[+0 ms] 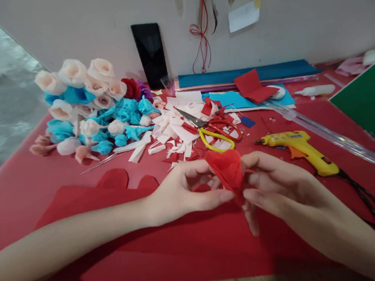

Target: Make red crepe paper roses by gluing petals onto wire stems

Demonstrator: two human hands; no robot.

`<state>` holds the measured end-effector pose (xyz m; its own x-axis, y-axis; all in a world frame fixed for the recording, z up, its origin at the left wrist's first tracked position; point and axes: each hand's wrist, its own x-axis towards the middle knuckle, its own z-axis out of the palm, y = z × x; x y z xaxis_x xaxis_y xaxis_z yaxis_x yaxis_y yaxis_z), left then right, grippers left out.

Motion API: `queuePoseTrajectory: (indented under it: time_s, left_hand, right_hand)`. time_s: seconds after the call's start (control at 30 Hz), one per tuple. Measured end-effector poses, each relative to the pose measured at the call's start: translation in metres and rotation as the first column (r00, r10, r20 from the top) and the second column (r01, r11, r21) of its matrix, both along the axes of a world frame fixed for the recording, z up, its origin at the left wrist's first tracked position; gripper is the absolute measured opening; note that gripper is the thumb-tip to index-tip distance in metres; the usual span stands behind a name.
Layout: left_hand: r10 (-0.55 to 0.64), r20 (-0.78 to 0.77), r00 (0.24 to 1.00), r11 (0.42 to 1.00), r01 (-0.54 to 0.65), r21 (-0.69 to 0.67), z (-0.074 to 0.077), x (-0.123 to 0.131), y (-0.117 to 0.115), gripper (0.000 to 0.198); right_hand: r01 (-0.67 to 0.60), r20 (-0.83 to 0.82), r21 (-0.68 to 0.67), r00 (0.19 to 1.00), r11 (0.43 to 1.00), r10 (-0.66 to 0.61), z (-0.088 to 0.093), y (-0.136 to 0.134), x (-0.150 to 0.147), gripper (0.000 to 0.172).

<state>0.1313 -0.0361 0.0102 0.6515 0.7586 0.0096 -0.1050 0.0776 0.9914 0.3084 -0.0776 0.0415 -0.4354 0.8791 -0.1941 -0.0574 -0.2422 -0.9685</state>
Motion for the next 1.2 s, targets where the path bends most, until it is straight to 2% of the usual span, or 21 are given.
queuePoseTrajectory:
  time_s: [0.17,0.27,0.47,0.6,0.73,0.8,0.87,0.97,1.03,1.13,1.2]
  left_hand:
    - [0.007,0.009,1.000,1.000,-0.007,-0.011,0.000,0.000,0.000,0.016]
    - [-0.012,0.017,1.000,1.000,0.012,-0.005,0.000,0.001,0.000,0.015]
    - [-0.014,0.032,0.999,1.000,0.015,-0.022,0.000,0.001,0.000,0.014]
    - [-0.038,0.036,0.999,0.999,0.038,-0.014,0.001,0.001,0.000,0.013]
    - [-0.022,0.057,0.998,0.999,0.023,-0.028,0.001,0.000,0.000,0.011]
    - [-0.013,0.065,0.998,0.999,0.015,-0.029,0.001,0.000,0.001,0.010]
    - [-0.002,0.074,0.997,1.000,0.004,-0.024,0.001,0.000,0.002,0.009]
    - [0.042,0.101,0.994,0.999,-0.042,0.000,0.000,0.000,0.004,0.009]
    - [0.065,0.109,0.992,0.998,-0.066,0.008,-0.002,0.000,0.005,0.009]
    - [0.065,0.090,0.994,0.997,-0.067,0.026,-0.002,-0.001,0.005,0.008]
    - [0.060,0.067,0.996,0.997,-0.063,0.053,-0.002,-0.002,0.005,0.006]
  right_hand:
    - [0.022,-0.011,-0.019,1.000,1.000,-0.022,0.001,0.002,-0.002,0.009]
    - [0.027,0.023,0.018,0.999,0.999,-0.027,0.001,0.002,-0.001,0.001]
    - [0.011,0.013,0.011,1.000,1.000,-0.011,0.001,0.002,-0.001,0.008]
    - [0.015,0.066,0.029,0.998,0.999,-0.017,0.000,0.001,0.000,0.002]
    - [0.025,0.107,0.048,0.994,0.999,-0.030,-0.001,0.000,0.003,0.010]
    - [0.060,0.163,0.105,0.984,0.993,-0.077,-0.001,0.002,0.003,0.012]
    - [0.132,0.254,0.237,0.948,0.963,-0.193,0.001,0.006,0.003,0.012]
    - [0.182,0.333,0.396,0.885,0.900,-0.326,0.004,0.014,0.004,0.031]
    - [0.123,0.360,0.376,0.894,0.918,-0.267,0.005,0.017,0.005,0.031]
    - [-0.053,0.385,0.264,0.921,0.963,-0.055,0.005,0.016,0.007,0.009]
    - [-0.127,0.390,0.214,0.920,0.968,0.034,0.003,0.015,0.007,0.011]
